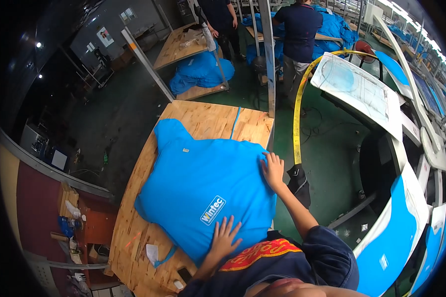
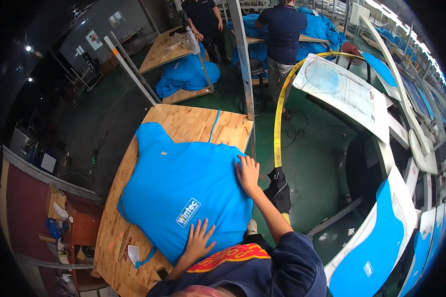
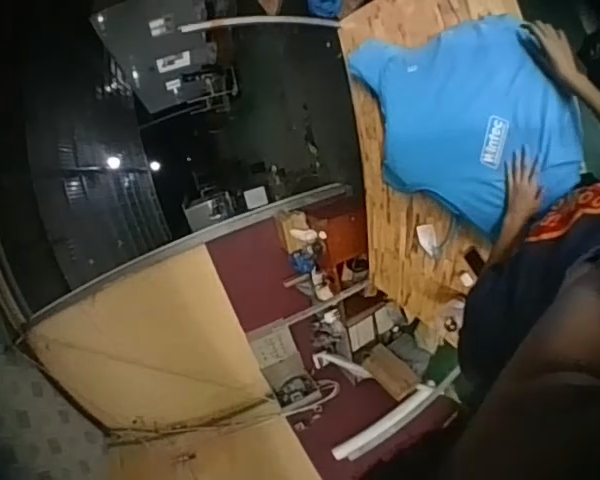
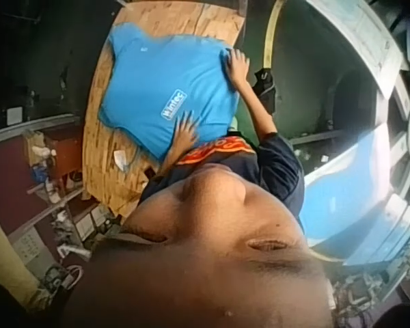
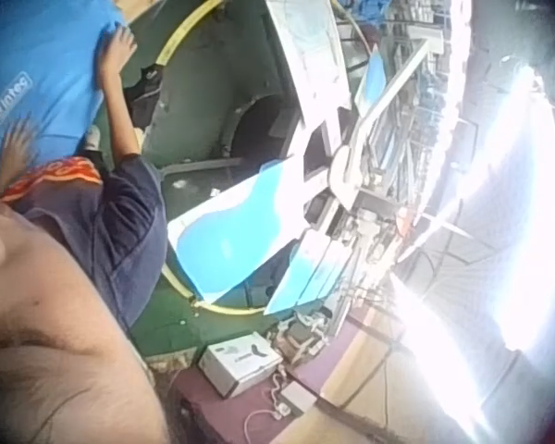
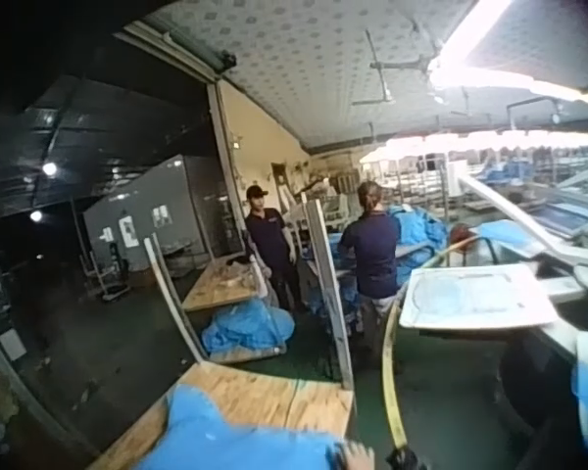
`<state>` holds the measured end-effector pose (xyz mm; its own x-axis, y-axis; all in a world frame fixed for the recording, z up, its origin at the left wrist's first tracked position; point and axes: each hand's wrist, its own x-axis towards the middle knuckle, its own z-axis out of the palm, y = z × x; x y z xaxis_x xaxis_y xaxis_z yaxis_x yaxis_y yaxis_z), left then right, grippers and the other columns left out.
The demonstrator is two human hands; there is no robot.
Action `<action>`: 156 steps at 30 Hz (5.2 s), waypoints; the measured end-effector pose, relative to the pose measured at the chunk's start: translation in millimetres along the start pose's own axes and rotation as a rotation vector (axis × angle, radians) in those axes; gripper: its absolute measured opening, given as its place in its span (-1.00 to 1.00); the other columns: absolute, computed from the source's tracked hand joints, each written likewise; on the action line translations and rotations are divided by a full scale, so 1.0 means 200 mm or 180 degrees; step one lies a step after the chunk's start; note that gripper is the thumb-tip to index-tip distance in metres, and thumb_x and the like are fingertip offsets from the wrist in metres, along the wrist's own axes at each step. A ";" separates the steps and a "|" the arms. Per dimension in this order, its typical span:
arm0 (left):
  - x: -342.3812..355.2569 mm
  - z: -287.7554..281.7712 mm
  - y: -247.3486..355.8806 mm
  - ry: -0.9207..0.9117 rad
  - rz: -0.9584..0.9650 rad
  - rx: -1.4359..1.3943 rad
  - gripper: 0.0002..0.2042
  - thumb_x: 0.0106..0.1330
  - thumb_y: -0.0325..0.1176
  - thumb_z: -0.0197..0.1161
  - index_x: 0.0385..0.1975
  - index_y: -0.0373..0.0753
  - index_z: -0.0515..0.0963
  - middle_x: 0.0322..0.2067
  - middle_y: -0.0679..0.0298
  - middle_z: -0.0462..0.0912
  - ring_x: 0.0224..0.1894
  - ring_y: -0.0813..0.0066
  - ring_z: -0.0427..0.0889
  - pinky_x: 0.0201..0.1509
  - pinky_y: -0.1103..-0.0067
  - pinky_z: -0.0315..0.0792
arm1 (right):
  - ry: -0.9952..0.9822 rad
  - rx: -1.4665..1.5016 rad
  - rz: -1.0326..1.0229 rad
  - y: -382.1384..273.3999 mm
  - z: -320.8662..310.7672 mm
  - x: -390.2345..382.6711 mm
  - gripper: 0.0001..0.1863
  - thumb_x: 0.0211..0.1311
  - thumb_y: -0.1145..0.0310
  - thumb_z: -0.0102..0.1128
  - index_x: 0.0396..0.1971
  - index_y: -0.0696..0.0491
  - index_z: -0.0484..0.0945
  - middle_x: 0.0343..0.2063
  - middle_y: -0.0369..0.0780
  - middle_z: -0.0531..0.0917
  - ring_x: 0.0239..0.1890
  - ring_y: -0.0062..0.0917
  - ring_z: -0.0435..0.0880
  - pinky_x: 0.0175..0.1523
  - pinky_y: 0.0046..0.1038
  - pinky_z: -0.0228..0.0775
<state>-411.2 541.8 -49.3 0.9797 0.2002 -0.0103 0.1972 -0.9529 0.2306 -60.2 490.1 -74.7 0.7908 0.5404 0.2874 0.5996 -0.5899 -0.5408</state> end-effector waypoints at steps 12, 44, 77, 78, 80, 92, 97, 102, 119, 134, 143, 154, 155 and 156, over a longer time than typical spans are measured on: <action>-0.55 0.13 0.01 0.0595 -0.0010 -0.0218 -0.46 0.21 -0.21 0.26 0.26 0.04 0.44 0.41 0.04 0.17 0.43 -0.01 0.14 0.42 0.06 0.08 | -0.0122 0.0045 0.0643 -0.09 0.16 -0.67 -0.43 0.45 -0.04 -0.15 0.43 -0.42 0.13 0.50 -0.22 -0.02 0.52 -0.16 -0.09 0.37 0.41 -0.39; -0.91 0.32 0.72 -0.1220 -0.1685 0.0239 -0.63 0.17 -0.19 0.29 -0.01 -0.07 0.61 0.42 0.04 0.11 0.33 -0.06 0.27 0.24 0.18 0.36 | -0.0821 0.0705 -0.2728 0.26 -0.28 -0.81 -0.41 0.16 0.16 0.29 0.24 -0.19 0.40 0.38 -0.23 0.24 0.39 -0.33 0.23 0.30 -0.05 0.27; 3.25 1.54 3.62 -0.1779 0.0102 -0.4474 -0.65 0.50 -0.20 0.09 0.16 -0.25 0.45 0.06 0.15 0.59 0.12 0.36 0.56 0.22 0.43 0.43 | 0.0640 -0.1197 0.2965 2.36 -1.97 -2.25 -0.38 0.25 0.02 0.16 0.33 -0.29 0.35 0.45 -0.27 0.16 0.51 -0.29 0.02 0.46 0.18 -0.51; 3.19 1.47 3.65 -0.1757 0.0262 -0.4581 -0.65 0.50 -0.20 0.09 0.16 -0.25 0.45 0.06 0.15 0.59 0.12 0.36 0.56 0.22 0.43 0.43 | 0.0646 -0.1126 0.3014 2.36 -1.98 -2.25 -0.38 0.25 0.02 0.16 0.33 -0.29 0.35 0.45 -0.27 0.16 0.51 -0.29 0.02 0.46 0.18 -0.51; 3.05 1.27 3.76 -0.1867 0.0174 -0.5678 -0.64 0.51 -0.25 0.06 0.22 -0.22 0.37 0.09 0.16 0.55 0.14 0.35 0.55 0.24 0.42 0.43 | 0.0907 -0.0944 0.3129 2.36 -2.02 -2.22 -0.50 0.28 0.24 0.17 0.24 -0.17 0.45 0.40 -0.22 0.27 0.40 -0.27 0.26 0.45 0.04 -0.13; 1.34 0.11 2.95 -0.3436 0.1688 -0.5208 -0.35 0.52 -0.26 -0.01 0.49 -0.23 -0.14 0.49 0.23 -0.06 0.51 0.39 -0.10 0.52 0.43 -0.19 | 0.2189 -0.1236 0.2147 2.41 -2.53 -2.17 -0.53 -0.08 0.76 0.01 -0.09 0.16 0.59 -0.07 -0.09 0.64 -0.08 -0.30 0.65 0.01 -0.36 0.49; 0.79 -0.15 2.35 -0.3629 0.1444 -0.7426 -0.35 0.49 -0.56 -0.16 0.52 -0.05 -0.20 0.52 0.35 -0.18 0.53 0.44 -0.18 0.52 0.45 -0.18 | 0.3748 -0.1275 0.2349 2.05 -2.47 -2.47 -0.73 0.08 0.58 0.10 -0.17 0.20 0.55 -0.22 -0.12 0.64 -0.15 -0.36 0.61 0.04 -0.37 0.43; 0.36 -0.40 1.77 -0.2646 0.2008 -0.8029 -0.24 0.46 -0.52 -0.05 0.51 0.12 -0.32 0.45 0.31 -0.01 0.45 0.39 0.11 0.46 0.37 0.10 | 0.4843 -0.1165 0.0493 1.47 -2.56 -2.15 -0.89 0.27 0.48 0.12 -0.27 0.16 0.42 -0.20 -0.09 0.66 -0.21 -0.37 0.62 -0.07 -0.37 0.46; -1.09 -1.62 -0.06 0.3678 0.2712 -0.6705 -0.46 0.56 -0.47 -0.25 0.48 0.14 -0.06 0.40 0.20 0.17 0.36 0.22 0.31 0.40 0.20 0.31 | 0.4397 -0.1310 -0.2256 -0.71 -2.26 -0.30 -0.84 0.13 0.51 0.38 -0.32 0.27 0.68 -0.37 -0.06 0.74 -0.37 -0.46 0.71 -0.23 -0.43 0.58; -1.03 -0.68 -2.13 0.5015 -0.2014 -0.5405 -0.53 0.38 -0.55 -0.09 0.30 -0.07 0.27 0.20 0.17 0.44 0.27 0.22 0.40 0.38 0.18 0.31 | 0.0124 0.0593 -0.2282 -1.74 0.72 0.65 -0.76 0.08 0.45 0.24 -0.21 -0.11 0.62 -0.28 -0.13 0.67 -0.20 -0.18 0.66 0.06 -0.08 0.35; -0.72 0.02 -2.55 0.5360 -0.2877 -0.5757 -0.51 0.50 -0.39 -0.14 0.42 0.02 0.13 0.25 0.04 0.41 0.30 0.10 0.37 0.35 0.07 0.33 | -0.0416 0.1126 -0.1989 -1.60 1.36 0.82 -0.69 0.04 0.61 0.12 -0.23 -0.08 0.61 -0.28 -0.20 0.60 -0.14 -0.20 0.59 -0.04 -0.16 0.38; -0.65 -0.03 -2.14 0.4472 -0.4066 -0.2273 -0.54 0.44 -0.45 0.12 0.31 -0.22 0.23 -0.06 0.22 0.54 0.00 0.40 0.52 0.16 0.46 0.41 | -0.0218 0.1006 -0.2150 -1.30 1.05 0.66 -0.70 0.15 0.52 0.26 -0.09 0.00 0.61 -0.10 -0.11 0.60 -0.11 -0.19 0.60 0.02 -0.21 0.43; -0.64 -0.05 -1.97 0.4292 -0.3690 -0.1629 -0.61 0.44 -0.41 0.14 0.24 -0.26 0.33 -0.14 0.24 0.56 -0.06 0.44 0.53 0.12 0.51 0.41 | -0.0357 0.0924 -0.2053 -1.17 0.93 0.58 -0.76 0.16 0.51 0.26 -0.14 0.07 0.61 -0.18 -0.08 0.61 -0.10 -0.15 0.59 0.02 -0.23 0.43; -0.65 -0.06 -1.76 0.3982 -0.3336 -0.1527 -0.70 0.45 -0.39 0.14 0.12 -0.28 0.40 -0.12 0.23 0.57 -0.06 0.44 0.53 0.12 0.51 0.40 | -0.0550 0.0852 -0.1766 -1.05 0.80 0.47 -0.77 0.17 0.50 0.27 -0.15 0.11 0.60 -0.20 -0.08 0.60 -0.11 -0.14 0.59 0.00 -0.22 0.42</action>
<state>-608.8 854.1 -117.7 -0.2252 0.9189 0.3239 0.4350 -0.2026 0.8773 -130.8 761.3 -61.1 0.3270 0.8245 0.4618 0.8451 -0.0365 -0.5334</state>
